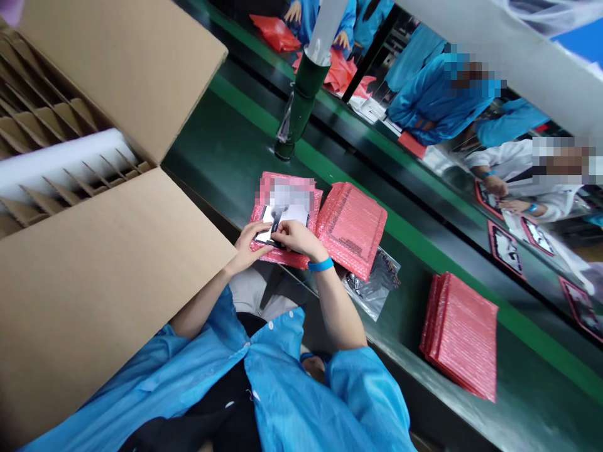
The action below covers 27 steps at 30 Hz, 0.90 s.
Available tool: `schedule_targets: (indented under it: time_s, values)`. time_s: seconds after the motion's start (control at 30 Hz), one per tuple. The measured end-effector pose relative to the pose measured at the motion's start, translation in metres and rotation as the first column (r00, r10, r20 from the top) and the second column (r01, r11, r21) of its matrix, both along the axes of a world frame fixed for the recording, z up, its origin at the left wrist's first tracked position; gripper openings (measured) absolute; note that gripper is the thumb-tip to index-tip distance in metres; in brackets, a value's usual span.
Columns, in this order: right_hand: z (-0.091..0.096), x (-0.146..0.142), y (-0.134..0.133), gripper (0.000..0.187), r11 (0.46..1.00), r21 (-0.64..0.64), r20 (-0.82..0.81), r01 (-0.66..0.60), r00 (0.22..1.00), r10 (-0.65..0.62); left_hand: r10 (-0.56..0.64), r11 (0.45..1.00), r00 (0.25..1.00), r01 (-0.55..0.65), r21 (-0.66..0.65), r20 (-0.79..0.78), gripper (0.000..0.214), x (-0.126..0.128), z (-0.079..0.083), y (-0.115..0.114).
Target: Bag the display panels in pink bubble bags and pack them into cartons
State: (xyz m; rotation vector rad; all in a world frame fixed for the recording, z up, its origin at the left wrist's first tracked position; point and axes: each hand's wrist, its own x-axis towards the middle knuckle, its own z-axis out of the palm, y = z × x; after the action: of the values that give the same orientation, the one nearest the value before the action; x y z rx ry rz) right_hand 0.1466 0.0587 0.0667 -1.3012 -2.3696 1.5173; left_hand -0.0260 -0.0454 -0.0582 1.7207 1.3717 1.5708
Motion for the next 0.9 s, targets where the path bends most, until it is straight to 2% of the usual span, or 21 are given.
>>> schedule_targets:
  time_s: [0.17,0.27,0.33,0.4,0.47,0.57,0.7,0.9]
  values:
    - [-0.003,-0.001,0.002,0.030,0.995,0.101,0.089,-0.013,0.996,0.004,-0.011,1.000,0.991,0.011,0.000,-0.132,0.061,-0.004,0.009,-0.001]
    - [-0.004,0.003,-0.005,0.026,0.975,0.216,0.091,0.045,0.994,-0.066,-0.041,0.999,0.988,0.036,-0.031,-0.151,0.055,-0.007,0.009,-0.001]
    - [-0.007,0.007,-0.017,0.024,0.941,0.327,0.048,0.086,0.993,-0.108,-0.055,0.997,0.991,0.047,-0.061,-0.122,0.047,-0.009,0.007,0.000]
    - [-0.014,0.013,-0.033,0.021,0.885,0.451,-0.012,0.117,0.992,-0.125,-0.081,0.994,0.994,0.074,-0.084,-0.078,0.040,-0.012,0.006,0.002]
    - [-0.023,0.019,-0.051,0.024,0.797,0.588,-0.072,0.140,0.990,-0.121,-0.105,0.991,0.994,0.101,-0.093,-0.040,0.035,-0.014,0.006,0.004]
    - [-0.040,0.028,-0.071,0.033,0.681,0.728,-0.059,0.077,0.997,-0.050,-0.121,0.989,0.992,0.119,-0.090,-0.015,0.030,-0.016,0.008,0.006]
    - [-0.057,0.035,-0.079,0.042,0.597,0.798,0.098,-0.082,0.995,0.006,-0.139,0.985,0.990,0.139,-0.103,0.002,0.029,-0.018,0.009,0.007]
    - [-0.064,0.033,-0.076,0.040,0.441,0.889,0.161,-0.121,0.985,-0.056,-0.179,0.976,0.984,0.179,-0.127,0.014,0.029,-0.019,0.008,0.006]
